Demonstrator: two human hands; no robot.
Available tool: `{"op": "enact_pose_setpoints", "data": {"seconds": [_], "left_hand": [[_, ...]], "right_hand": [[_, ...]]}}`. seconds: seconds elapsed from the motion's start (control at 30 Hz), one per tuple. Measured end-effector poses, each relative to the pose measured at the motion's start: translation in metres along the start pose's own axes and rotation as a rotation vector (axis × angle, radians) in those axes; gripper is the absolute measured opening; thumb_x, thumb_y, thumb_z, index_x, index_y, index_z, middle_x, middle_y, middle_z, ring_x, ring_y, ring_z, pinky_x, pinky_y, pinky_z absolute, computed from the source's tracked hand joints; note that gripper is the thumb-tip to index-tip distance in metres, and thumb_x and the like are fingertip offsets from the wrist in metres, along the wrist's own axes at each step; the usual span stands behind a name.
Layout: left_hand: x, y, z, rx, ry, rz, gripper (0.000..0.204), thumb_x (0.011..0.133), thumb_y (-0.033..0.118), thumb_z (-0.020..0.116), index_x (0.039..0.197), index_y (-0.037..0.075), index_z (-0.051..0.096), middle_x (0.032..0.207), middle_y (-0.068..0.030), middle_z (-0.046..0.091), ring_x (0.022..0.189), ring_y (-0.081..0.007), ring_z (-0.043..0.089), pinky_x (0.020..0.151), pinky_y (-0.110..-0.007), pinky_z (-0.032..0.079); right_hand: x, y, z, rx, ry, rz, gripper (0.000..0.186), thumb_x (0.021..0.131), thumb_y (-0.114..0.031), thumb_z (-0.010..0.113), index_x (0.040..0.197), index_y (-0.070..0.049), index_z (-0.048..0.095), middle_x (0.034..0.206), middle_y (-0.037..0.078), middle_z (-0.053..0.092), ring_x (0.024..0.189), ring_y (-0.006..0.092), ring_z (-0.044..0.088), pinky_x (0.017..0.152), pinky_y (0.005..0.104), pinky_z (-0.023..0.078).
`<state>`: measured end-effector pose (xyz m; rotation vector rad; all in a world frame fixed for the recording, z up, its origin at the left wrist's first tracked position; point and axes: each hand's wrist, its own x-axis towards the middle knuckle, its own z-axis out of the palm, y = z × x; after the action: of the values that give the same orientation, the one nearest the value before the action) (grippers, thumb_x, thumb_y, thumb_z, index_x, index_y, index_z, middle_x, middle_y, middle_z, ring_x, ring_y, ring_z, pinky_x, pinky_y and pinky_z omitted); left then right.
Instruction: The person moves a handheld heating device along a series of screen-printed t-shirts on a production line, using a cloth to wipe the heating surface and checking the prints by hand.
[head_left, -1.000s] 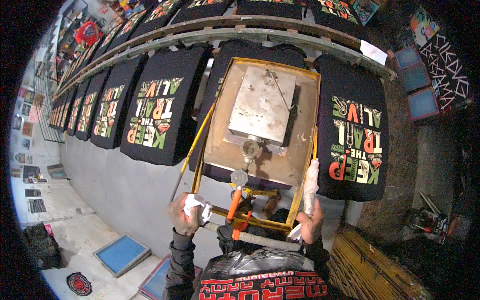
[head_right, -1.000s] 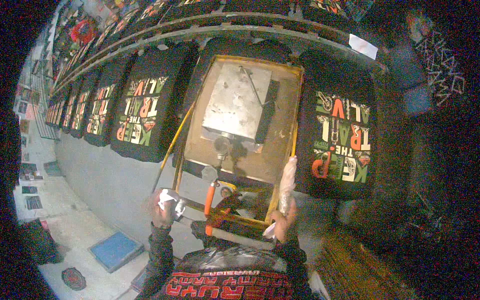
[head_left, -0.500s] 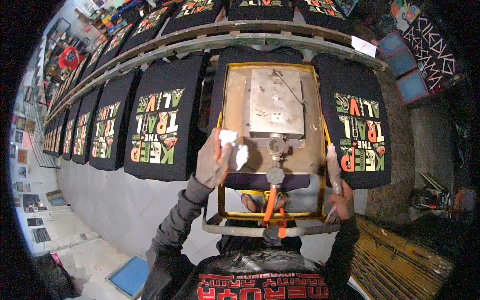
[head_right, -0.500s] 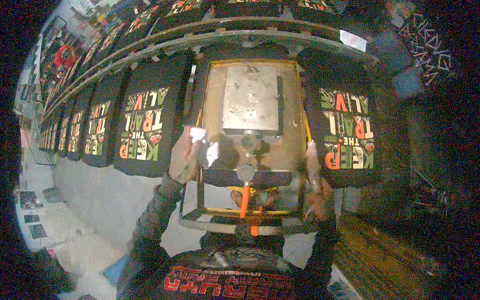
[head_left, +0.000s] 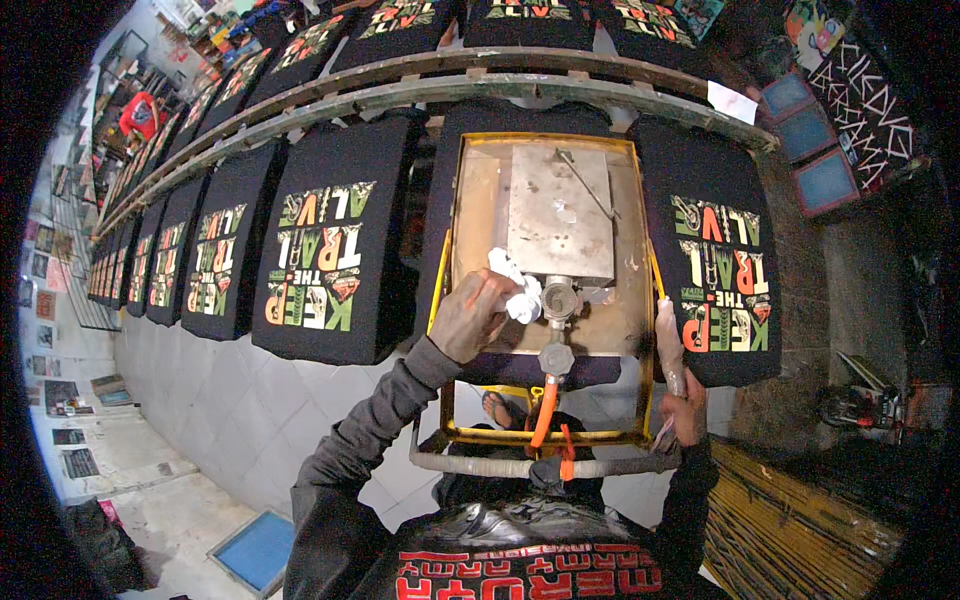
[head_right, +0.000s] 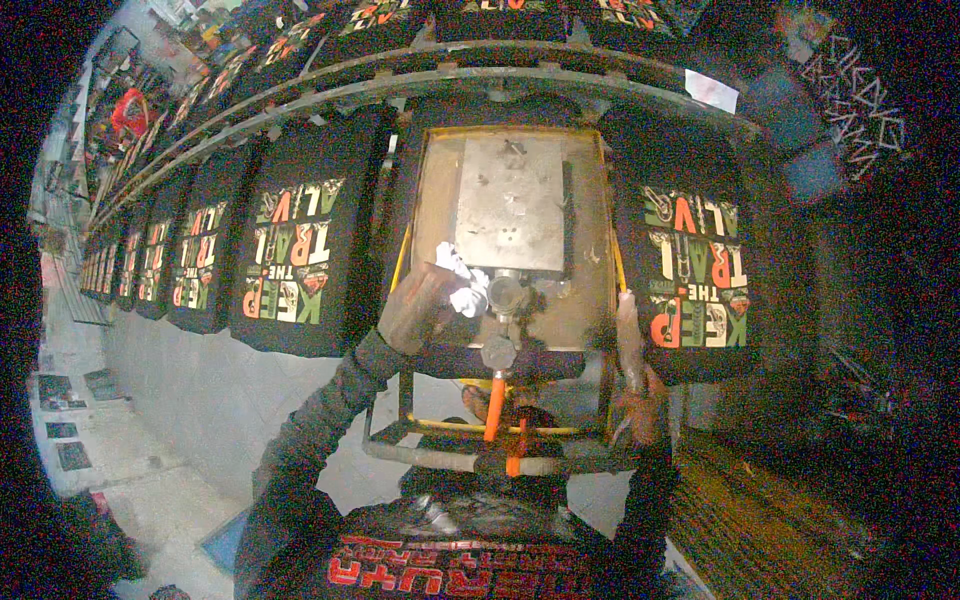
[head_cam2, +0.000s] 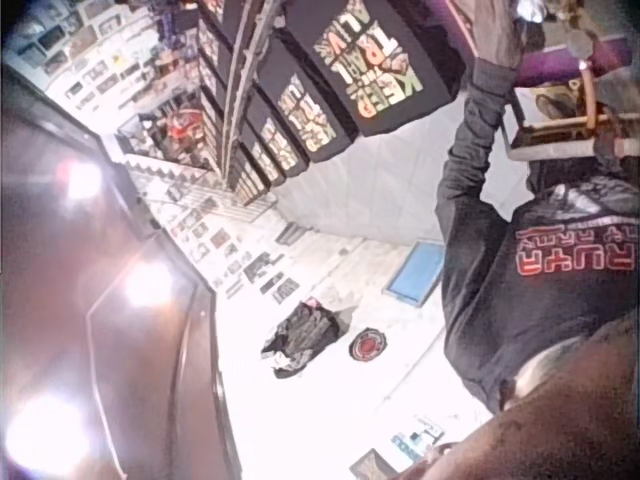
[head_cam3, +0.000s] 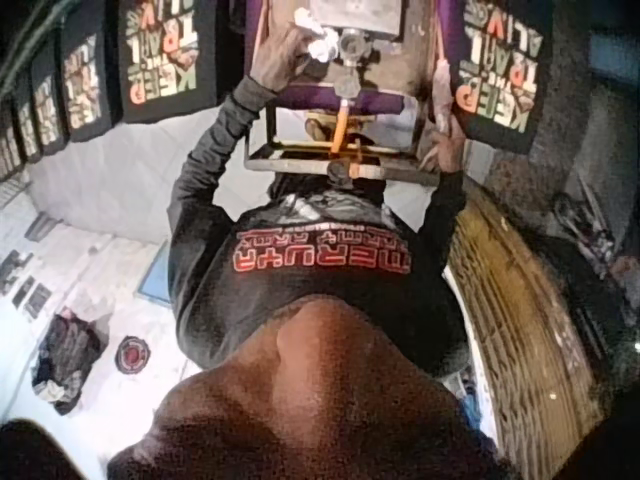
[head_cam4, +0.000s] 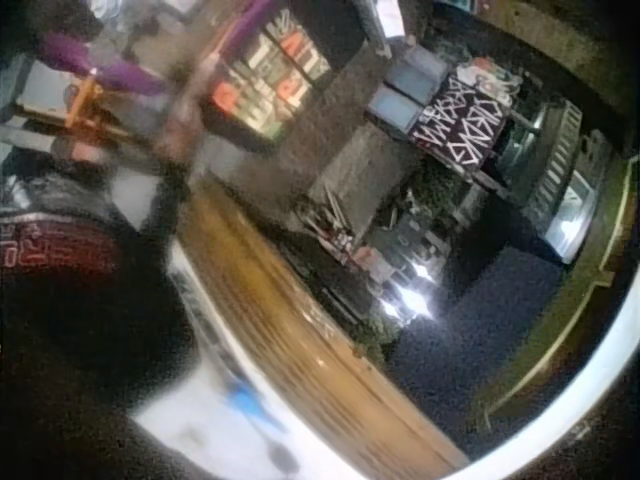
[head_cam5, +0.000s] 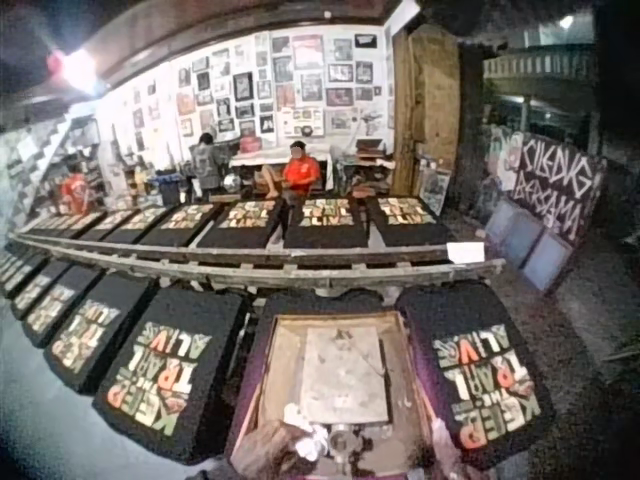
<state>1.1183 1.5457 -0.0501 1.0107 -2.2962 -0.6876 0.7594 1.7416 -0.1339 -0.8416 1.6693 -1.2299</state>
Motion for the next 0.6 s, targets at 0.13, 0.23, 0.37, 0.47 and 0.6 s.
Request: {"op": "enact_pose_setpoints", "data": {"seconds": [0.13,0.23,0.37,0.47,0.6], "left_hand": [[0.009,-0.002,0.002,0.25,0.049,0.113,0.033,0.071,0.007,0.066,0.102,0.003,0.053,0.098,-0.0124,0.054,0.093,-0.0301,0.056,0.08,-0.04,0.048],[0.014,0.009,0.004,0.311,0.157,0.202,0.027,0.075,0.007,0.061,0.1,0.002,0.052,0.096,-0.0121,0.055,0.09,-0.0299,0.057,0.075,-0.038,0.049],[0.012,-0.004,0.013,0.481,0.233,0.152,0.023,0.076,0.004,0.058,0.098,0.002,0.052,0.093,-0.0124,0.055,0.086,-0.0309,0.058,0.071,-0.039,0.049],[0.026,0.003,0.014,0.473,0.243,0.144,0.022,0.075,0.005,0.059,0.095,0.002,0.05,0.092,-0.0132,0.054,0.086,-0.0315,0.057,0.072,-0.039,0.049],[0.026,0.005,0.011,0.453,0.217,0.117,0.03,0.071,0.007,0.064,0.097,0.002,0.051,0.092,-0.0142,0.053,0.088,-0.0324,0.057,0.075,-0.039,0.048]], "right_hand": [[-0.004,-0.028,0.006,-0.153,-0.059,0.069,0.049,0.065,-0.007,0.058,0.114,-0.002,0.057,0.068,0.0,0.051,0.051,0.0086,0.047,0.045,0.0252,0.036],[-0.001,-0.006,-0.003,-0.158,-0.058,-0.045,0.052,0.061,-0.008,0.058,0.113,-0.001,0.058,0.074,-0.002,0.053,0.057,0.0084,0.047,0.05,0.025,0.038],[0.004,0.015,-0.003,-0.176,-0.027,-0.217,0.057,0.056,-0.012,0.059,0.111,0.0,0.06,0.082,-0.003,0.054,0.069,0.0108,0.048,0.06,0.0259,0.042],[0.001,0.034,-0.008,-0.275,0.031,-0.209,0.06,0.056,-0.014,0.059,0.114,0.001,0.058,0.087,-0.001,0.056,0.073,0.0117,0.051,0.063,0.0264,0.043],[-0.006,-0.009,0.003,-0.086,-0.108,-0.06,0.063,0.058,-0.014,0.058,0.118,0.002,0.055,0.097,0.003,0.059,0.083,0.0128,0.054,0.073,0.0264,0.045]]}}
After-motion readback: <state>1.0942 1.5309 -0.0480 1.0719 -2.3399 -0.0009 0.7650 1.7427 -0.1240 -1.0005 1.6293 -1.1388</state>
